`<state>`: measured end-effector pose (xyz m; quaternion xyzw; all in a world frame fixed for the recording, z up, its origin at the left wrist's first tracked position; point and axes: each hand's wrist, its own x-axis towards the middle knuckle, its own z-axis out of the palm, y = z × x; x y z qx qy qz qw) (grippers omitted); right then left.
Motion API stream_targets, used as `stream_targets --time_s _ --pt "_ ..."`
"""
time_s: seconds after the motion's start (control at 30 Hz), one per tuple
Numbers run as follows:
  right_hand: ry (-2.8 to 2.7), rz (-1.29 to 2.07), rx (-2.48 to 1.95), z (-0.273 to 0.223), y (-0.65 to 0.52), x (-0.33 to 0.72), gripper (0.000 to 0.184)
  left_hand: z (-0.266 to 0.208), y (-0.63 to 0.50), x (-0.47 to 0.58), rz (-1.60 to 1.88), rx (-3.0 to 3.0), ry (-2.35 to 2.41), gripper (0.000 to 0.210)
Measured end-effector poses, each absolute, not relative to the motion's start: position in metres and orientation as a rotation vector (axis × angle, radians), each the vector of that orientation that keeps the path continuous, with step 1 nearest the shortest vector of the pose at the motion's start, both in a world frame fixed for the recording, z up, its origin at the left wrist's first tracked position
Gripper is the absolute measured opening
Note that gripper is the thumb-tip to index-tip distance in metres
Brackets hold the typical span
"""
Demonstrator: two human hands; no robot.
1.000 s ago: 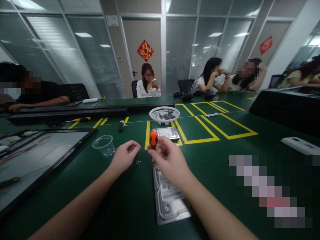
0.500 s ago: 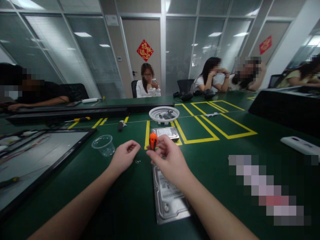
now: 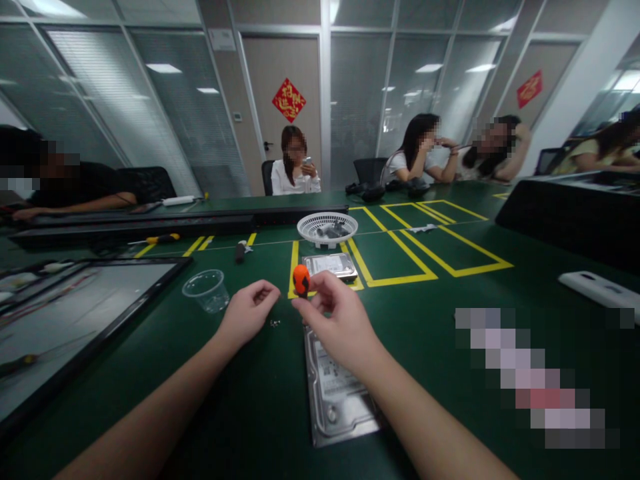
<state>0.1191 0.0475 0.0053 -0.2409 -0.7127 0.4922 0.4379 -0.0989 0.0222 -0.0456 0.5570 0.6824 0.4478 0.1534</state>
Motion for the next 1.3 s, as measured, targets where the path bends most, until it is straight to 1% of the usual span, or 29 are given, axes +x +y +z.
stream_targets --time_s 0.13,0.23,0.37,0.5,0.57,0.7,0.77,0.97,1.07,1.3 --pt "-1.669 1.384 -0.515 0.0053 0.0468 0.1171 0.028 -0.0479 0.0238 -0.1001 1.273 1.595 1.962 0.022" --pt "-1.69 1.366 -0.501 0.0048 0.0467 0.1165 0.031 -0.049 0.0242 -0.1009 1.278 1.593 1.964 0.021" --pt "-1.734 1.32 -0.489 0.0028 0.0479 0.1179 0.025 -0.0491 0.0234 -0.1012 1.279 1.597 1.953 0.021" --pt "-1.802 1.189 -0.589 0.0021 0.0491 0.12 0.015 -0.0491 0.0234 -0.1008 1.29 1.596 1.933 0.022" --pt "-1.788 1.182 -0.61 0.0028 0.0491 0.1201 0.016 -0.0492 0.0237 -0.1008 1.298 1.597 1.93 0.023" --pt "-1.708 1.298 -0.547 0.0062 0.0477 0.1189 0.027 -0.0486 0.0233 -0.1006 1.292 1.598 1.946 0.023" --pt "-1.695 1.331 -0.53 0.0077 0.0467 0.1184 0.029 -0.0476 0.0225 -0.1001 1.285 1.591 1.95 0.023" --pt "-1.741 1.297 -0.547 0.0067 0.0468 0.1195 0.016 -0.0462 0.0217 -0.0992 1.298 1.587 1.935 0.023" --pt "-1.764 1.224 -0.585 0.0059 0.0481 0.1199 0.015 -0.0473 0.0225 -0.0997 1.298 1.59 1.936 0.023" --pt "-1.671 1.348 -0.545 0.0098 0.0455 0.1178 0.03 -0.0471 0.0231 -0.1001 1.292 1.587 1.94 0.023"
